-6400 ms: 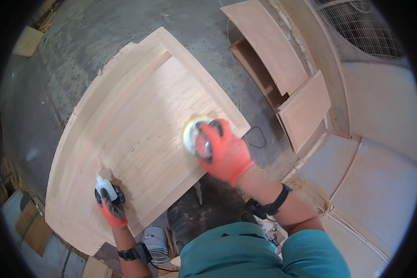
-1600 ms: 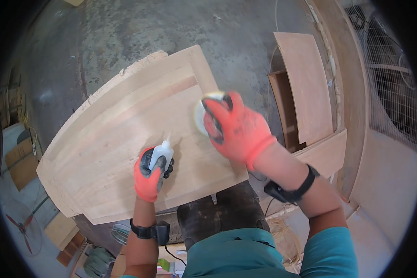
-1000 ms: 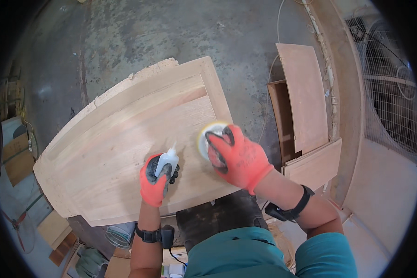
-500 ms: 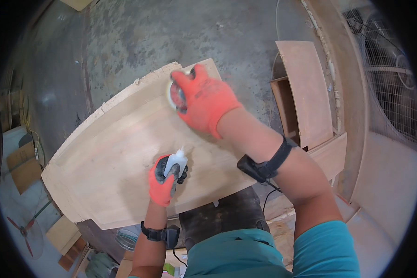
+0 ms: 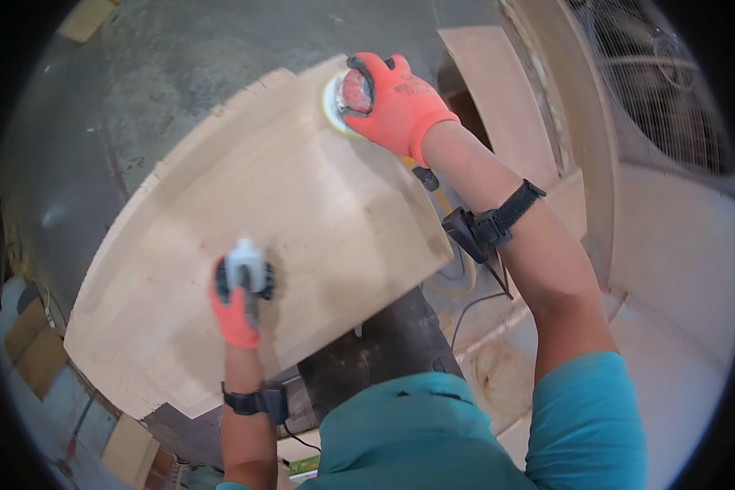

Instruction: The person sands a large wooden board using a handheld orbital sander. They apply a liquid from a white bottle to the surface while sanding, then flip the board to work on the other side. The person continues sanding the second side of the board.

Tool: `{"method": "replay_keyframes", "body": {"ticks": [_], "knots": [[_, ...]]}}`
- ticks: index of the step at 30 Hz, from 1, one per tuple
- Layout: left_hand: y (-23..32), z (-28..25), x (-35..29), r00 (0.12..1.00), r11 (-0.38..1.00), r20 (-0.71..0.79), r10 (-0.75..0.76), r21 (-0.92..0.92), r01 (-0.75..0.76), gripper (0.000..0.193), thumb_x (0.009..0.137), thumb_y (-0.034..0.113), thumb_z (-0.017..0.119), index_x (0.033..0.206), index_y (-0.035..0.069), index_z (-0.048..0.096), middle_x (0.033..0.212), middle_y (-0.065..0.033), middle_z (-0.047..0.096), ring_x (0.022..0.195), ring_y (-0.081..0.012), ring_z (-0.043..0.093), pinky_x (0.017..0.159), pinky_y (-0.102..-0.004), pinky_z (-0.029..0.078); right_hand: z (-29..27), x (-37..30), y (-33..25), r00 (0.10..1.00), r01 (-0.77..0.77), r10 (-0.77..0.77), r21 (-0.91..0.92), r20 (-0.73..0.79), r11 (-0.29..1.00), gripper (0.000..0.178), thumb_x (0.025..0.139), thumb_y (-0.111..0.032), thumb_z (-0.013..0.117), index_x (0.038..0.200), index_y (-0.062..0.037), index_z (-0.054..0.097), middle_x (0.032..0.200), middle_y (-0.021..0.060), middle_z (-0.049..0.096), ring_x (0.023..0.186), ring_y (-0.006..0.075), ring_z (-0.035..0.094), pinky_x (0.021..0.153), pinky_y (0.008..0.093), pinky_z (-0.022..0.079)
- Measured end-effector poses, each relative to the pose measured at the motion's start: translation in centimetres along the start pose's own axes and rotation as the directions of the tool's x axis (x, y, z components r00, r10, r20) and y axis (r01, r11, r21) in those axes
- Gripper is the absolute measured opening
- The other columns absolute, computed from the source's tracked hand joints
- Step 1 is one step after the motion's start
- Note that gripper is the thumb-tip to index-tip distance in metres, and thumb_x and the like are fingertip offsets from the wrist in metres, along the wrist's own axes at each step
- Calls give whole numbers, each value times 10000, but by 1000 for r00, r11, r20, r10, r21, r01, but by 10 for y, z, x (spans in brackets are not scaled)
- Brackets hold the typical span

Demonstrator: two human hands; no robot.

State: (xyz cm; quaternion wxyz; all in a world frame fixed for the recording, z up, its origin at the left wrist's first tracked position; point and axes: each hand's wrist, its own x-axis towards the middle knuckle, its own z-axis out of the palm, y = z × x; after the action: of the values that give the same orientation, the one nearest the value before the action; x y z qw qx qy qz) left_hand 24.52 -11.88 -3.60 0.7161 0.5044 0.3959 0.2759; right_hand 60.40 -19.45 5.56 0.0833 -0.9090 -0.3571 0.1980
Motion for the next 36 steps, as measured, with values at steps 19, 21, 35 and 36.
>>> {"method": "replay_keyframes", "body": {"ticks": [19, 21, 35, 36], "knots": [[37, -52, 9, 987, 988, 91, 131, 65, -138, 374, 1036, 355, 511, 1143, -2, 526, 819, -130, 606, 618, -160, 532, 521, -257, 402, 94, -264, 63, 993, -108, 113, 176, -22, 979, 809, 722, -300, 830, 1420, -163, 444, 1384, 239, 413, 1083, 426, 626, 879, 475, 563], [34, -52, 13, 986, 987, 83, 142, 69, -148, 358, 1040, 350, 506, 1121, 1, 528, 818, -126, 605, 624, -157, 529, 524, -255, 397, 96, -266, 18, 997, -17, 1, 206, 81, 978, 799, 699, -252, 838, 1389, -128, 456, 1355, 239, 455, 1082, 444, 621, 875, 489, 563], [0, -159, -18, 979, 956, -199, 36, 293, 24, 354, 1028, 402, 566, 1180, 82, 572, 861, -65, 650, 656, -137, 604, 541, -249, 468, 108, -209, 78, 987, -161, 163, 251, 14, 954, 590, 904, -345, 574, 1458, -194, 444, 1342, 243, 479, 1107, 429, 626, 949, 467, 522], [-4, -166, -16, 984, 961, -176, 2, 272, 47, 367, 1030, 425, 554, 1175, 88, 571, 851, -62, 645, 633, -132, 588, 529, -246, 452, 110, -204, 101, 975, -198, 215, 236, -51, 951, 617, 889, -352, 601, 1465, -206, 430, 1353, 243, 470, 1116, 433, 618, 954, 470, 520]]}}
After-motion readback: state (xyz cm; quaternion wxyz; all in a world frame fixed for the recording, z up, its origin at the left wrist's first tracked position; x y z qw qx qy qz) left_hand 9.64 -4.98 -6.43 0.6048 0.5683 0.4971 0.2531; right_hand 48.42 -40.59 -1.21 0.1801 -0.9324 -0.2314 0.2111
